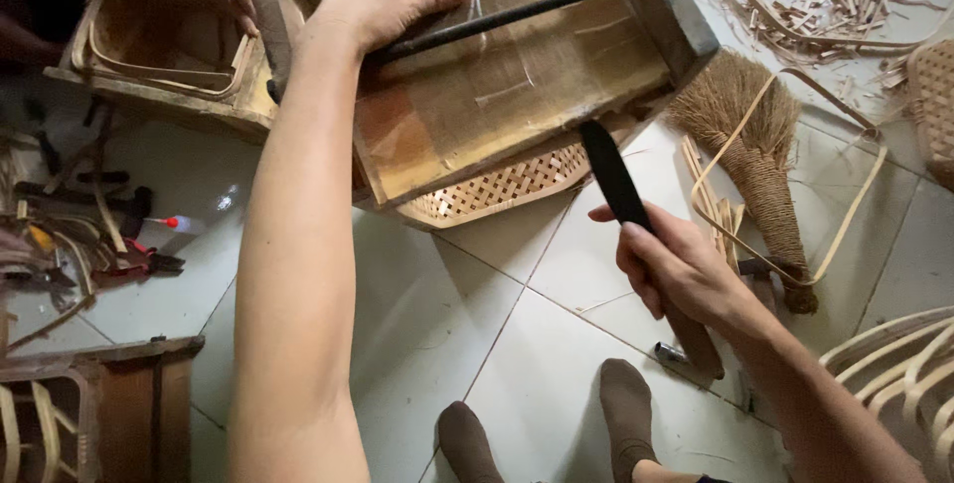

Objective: The person removes a woven basket from a wooden mold, then uses a chisel and hammer to scrape and smooth the interior surfaces of the mold. The person repeatedly lifts and repositions the mold while working on its edges and corners.

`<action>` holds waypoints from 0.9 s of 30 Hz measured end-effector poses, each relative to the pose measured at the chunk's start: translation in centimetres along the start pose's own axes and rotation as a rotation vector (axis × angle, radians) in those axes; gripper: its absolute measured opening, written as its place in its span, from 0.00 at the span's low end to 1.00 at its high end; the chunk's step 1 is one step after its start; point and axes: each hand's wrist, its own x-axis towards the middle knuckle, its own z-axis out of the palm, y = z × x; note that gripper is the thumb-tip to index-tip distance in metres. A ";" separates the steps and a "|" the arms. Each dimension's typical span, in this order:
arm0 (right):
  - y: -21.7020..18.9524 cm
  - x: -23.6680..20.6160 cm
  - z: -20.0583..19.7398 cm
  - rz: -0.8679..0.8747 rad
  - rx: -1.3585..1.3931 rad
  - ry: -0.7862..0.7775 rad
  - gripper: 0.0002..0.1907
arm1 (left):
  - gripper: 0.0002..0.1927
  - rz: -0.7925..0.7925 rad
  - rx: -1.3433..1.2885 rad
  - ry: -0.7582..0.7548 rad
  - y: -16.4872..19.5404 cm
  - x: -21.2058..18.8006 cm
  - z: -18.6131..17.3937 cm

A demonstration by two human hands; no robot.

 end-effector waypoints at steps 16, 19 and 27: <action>37.1 -3.8 -7.8 -0.036 -0.639 0.693 0.23 | 0.31 0.043 0.030 -0.052 4.7 -7.4 -0.2; 39.1 -6.2 -8.6 -0.103 -0.780 0.746 0.26 | 0.30 0.009 0.048 -0.085 7.1 -9.6 -0.7; 25.0 -8.8 -5.5 -0.147 0.342 0.258 0.23 | 0.27 0.001 0.008 -0.090 12.8 -15.0 -1.2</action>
